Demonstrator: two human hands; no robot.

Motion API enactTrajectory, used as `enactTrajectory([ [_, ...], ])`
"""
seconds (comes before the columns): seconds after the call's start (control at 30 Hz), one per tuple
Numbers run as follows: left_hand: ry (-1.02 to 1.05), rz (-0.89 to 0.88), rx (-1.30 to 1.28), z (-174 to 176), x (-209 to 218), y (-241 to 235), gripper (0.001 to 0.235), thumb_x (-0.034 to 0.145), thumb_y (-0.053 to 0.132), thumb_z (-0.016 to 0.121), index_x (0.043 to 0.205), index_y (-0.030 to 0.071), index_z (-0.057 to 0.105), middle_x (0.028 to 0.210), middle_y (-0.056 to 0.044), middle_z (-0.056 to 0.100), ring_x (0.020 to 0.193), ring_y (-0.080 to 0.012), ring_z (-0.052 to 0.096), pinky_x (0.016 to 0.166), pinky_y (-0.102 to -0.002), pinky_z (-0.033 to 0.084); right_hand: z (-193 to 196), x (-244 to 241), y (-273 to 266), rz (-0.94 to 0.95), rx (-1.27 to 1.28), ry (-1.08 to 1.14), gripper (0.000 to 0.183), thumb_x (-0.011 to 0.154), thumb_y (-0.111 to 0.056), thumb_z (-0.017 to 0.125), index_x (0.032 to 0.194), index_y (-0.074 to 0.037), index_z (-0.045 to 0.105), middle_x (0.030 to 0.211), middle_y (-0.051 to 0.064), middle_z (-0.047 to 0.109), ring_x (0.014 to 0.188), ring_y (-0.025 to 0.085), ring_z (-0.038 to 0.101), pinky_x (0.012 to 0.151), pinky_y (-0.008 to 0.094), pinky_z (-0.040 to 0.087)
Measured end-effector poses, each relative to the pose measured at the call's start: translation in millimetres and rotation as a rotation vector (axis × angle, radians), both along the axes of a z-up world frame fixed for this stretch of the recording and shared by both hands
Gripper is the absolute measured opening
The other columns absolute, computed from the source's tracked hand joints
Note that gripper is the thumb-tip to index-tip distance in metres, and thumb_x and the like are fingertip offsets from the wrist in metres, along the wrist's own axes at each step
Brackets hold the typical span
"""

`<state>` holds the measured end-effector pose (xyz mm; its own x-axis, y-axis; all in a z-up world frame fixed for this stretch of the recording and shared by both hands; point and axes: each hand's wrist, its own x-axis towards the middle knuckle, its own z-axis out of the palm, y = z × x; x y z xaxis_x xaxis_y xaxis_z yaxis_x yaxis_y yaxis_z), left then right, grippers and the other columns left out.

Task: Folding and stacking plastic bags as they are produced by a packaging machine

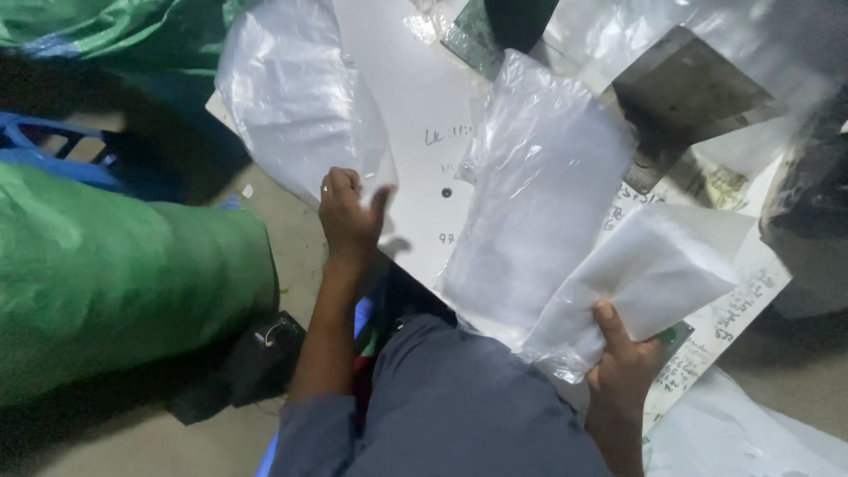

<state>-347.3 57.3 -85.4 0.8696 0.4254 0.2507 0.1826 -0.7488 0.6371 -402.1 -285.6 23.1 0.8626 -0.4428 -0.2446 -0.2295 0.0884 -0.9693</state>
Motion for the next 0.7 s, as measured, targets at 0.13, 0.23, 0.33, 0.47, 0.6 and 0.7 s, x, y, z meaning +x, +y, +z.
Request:
enactTrajectory([
  [0.13, -0.123, -0.240, 0.411, 16, -3, -9, 0.017, 0.109, 0.013, 0.056, 0.104, 0.006, 0.070, 0.083, -0.009, 0.071, 0.057, -0.0224, 0.062, 0.047, -0.034, 0.048, 24, -1, 14, -0.141, 0.038, 0.204, 0.059, 0.080, -0.013, 0.075, 0.135, -0.006, 0.056, 0.125, 0.009, 0.066, 0.112, 0.023, 0.067, 0.092, 0.036, 0.061],
  [0.23, -0.081, -0.138, -0.123, 46, -3, -25, 0.017, 0.100, 0.019, 0.072, 0.091, 0.007, 0.065, 0.088, -0.006, 0.075, 0.074, -0.0196, 0.071, 0.060, -0.032, 0.053, -5, -11, 2, -0.092, -0.042, 0.125, 0.048, 0.080, -0.012, 0.080, 0.124, -0.003, 0.064, 0.119, 0.009, 0.070, 0.109, 0.021, 0.069, 0.091, 0.034, 0.062],
  [0.33, -0.008, -0.076, -0.862, 98, -5, -62, 0.010, 0.100, 0.021, 0.064, 0.102, 0.012, 0.067, 0.105, -0.007, 0.077, 0.076, -0.0126, 0.069, 0.054, -0.021, 0.048, 1, -13, 2, -0.001, -0.085, 0.359, 0.058, 0.075, -0.019, 0.081, 0.128, -0.003, 0.063, 0.117, 0.010, 0.069, 0.109, 0.026, 0.067, 0.084, 0.032, 0.060],
  [0.47, 0.018, -0.239, -1.000, 45, -14, -126, 0.030, 0.082, 0.013, 0.087, 0.076, 0.014, 0.057, 0.066, -0.004, 0.068, 0.053, -0.0092, 0.062, 0.047, -0.023, 0.053, 16, 1, 20, 0.135, -0.002, 0.490, 0.051, 0.065, -0.009, 0.086, 0.112, 0.007, 0.073, 0.111, 0.021, 0.077, 0.101, 0.030, 0.073, 0.086, 0.036, 0.061],
  [0.6, 0.438, -0.303, -1.630, 41, -20, -154, 0.020, 0.093, 0.027, 0.069, 0.089, 0.008, 0.066, 0.076, -0.003, 0.064, 0.064, -0.0135, 0.060, 0.054, -0.029, 0.051, 57, 12, 38, 0.295, -0.032, 0.516, 0.047, 0.080, -0.018, 0.074, 0.122, 0.002, 0.070, 0.107, 0.017, 0.075, 0.099, 0.030, 0.071, 0.084, 0.040, 0.058],
  [0.7, 0.390, -0.292, -1.508, 63, -10, -151, 0.030, 0.099, 0.038, 0.066, 0.088, 0.010, 0.061, 0.063, 0.001, 0.051, 0.049, -0.0099, 0.048, 0.041, -0.026, 0.043, 25, 1, 22, 0.095, -0.102, 0.391, 0.058, 0.079, -0.024, 0.074, 0.131, -0.001, 0.064, 0.118, 0.016, 0.072, 0.108, 0.031, 0.069, 0.090, 0.040, 0.059],
])
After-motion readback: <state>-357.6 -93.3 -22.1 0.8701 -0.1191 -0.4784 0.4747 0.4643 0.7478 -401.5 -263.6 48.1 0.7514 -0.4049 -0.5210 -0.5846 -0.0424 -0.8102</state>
